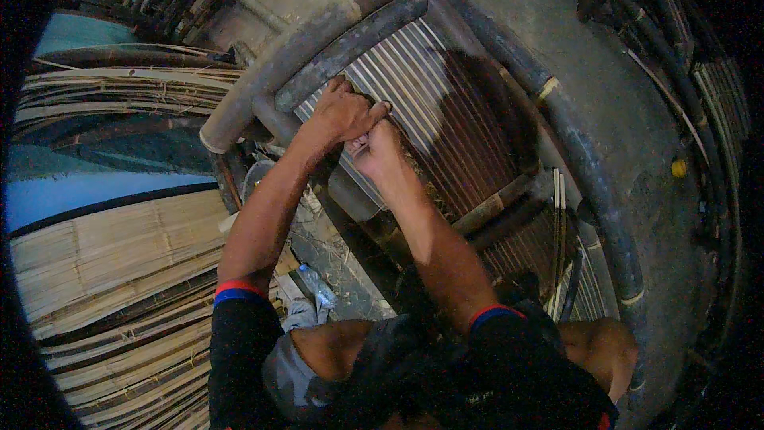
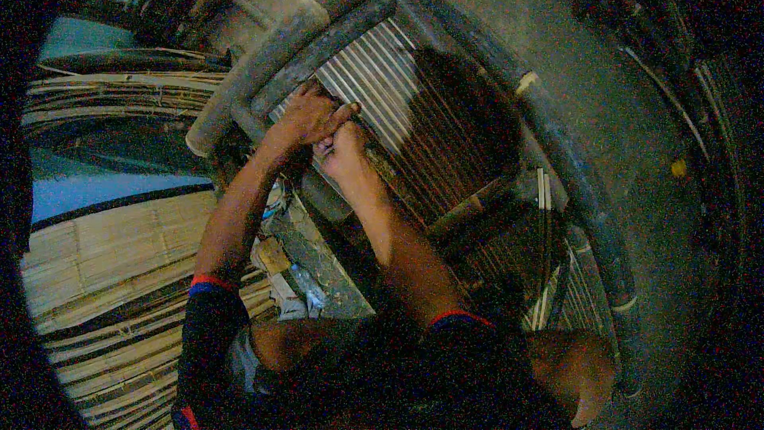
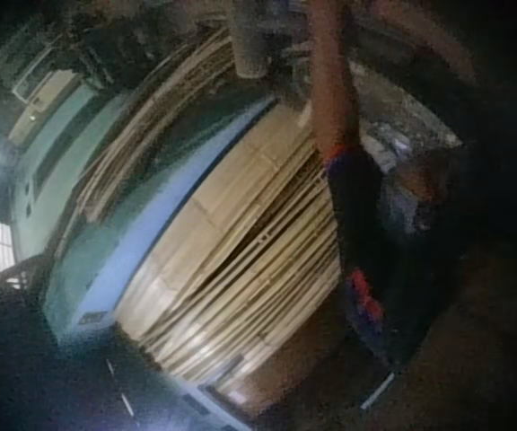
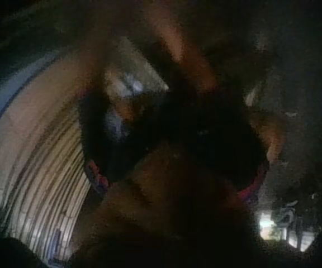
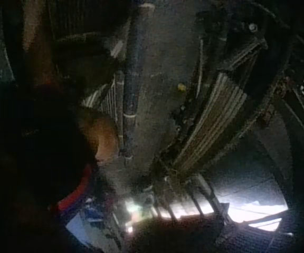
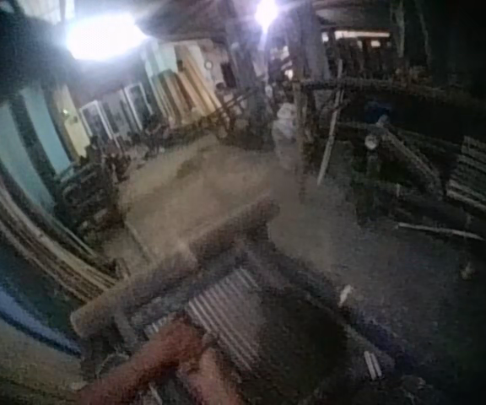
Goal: The person sits on the ground and weaves thin bamboo strips into a frame using both hands. They repeatedly interlace the strips, adjusting tension and alignment as they work.
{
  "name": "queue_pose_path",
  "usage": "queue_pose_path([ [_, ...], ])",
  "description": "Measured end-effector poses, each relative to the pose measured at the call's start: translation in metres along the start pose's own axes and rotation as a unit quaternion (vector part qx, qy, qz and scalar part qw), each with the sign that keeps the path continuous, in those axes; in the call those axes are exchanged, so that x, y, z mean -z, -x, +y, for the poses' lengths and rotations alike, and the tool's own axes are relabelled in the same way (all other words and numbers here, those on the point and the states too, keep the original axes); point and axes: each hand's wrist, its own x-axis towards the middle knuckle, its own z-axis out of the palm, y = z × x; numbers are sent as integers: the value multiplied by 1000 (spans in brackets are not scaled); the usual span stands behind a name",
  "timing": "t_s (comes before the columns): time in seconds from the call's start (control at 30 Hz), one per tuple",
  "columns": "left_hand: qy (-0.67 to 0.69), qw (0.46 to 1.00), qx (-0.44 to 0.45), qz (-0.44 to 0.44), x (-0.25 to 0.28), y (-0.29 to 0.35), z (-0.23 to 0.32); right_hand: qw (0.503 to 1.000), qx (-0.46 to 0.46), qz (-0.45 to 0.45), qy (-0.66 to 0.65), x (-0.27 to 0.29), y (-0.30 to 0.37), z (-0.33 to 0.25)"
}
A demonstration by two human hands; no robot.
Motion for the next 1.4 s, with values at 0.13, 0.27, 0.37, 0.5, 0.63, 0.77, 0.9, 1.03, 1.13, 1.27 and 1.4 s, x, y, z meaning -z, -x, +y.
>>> queue_pose_path([
  [0.13,10,999,-9,37,8,21,-4,989,-17,38,140,-18,24,4],
  [0.27,29,997,-44,47,10,15,-4,712,168,51,680,13,27,-12],
  [0.37,79,990,-99,63,14,19,-21,399,303,59,863,10,47,-20],
  [0.5,85,978,-158,105,17,17,-18,351,244,63,902,9,59,-46],
  [0.63,14,969,-183,167,-2,24,-30,477,244,-28,844,-29,111,-55],
  [0.77,26,987,-119,106,-5,20,-25,610,273,-21,744,-32,125,-62],
  [0.9,167,959,-125,192,0,23,-16,781,165,0,603,-10,92,-49],
  [1.03,327,937,-38,120,18,33,-3,892,200,44,402,2,59,-16],
  [1.13,557,827,42,63,8,42,4,941,161,12,296,4,45,-3],
  [1.27,453,874,-45,170,2,53,5,889,228,15,396,18,47,2],
  [1.4,285,932,-121,187,5,57,-5,845,204,-3,495,17,62,-1],
])
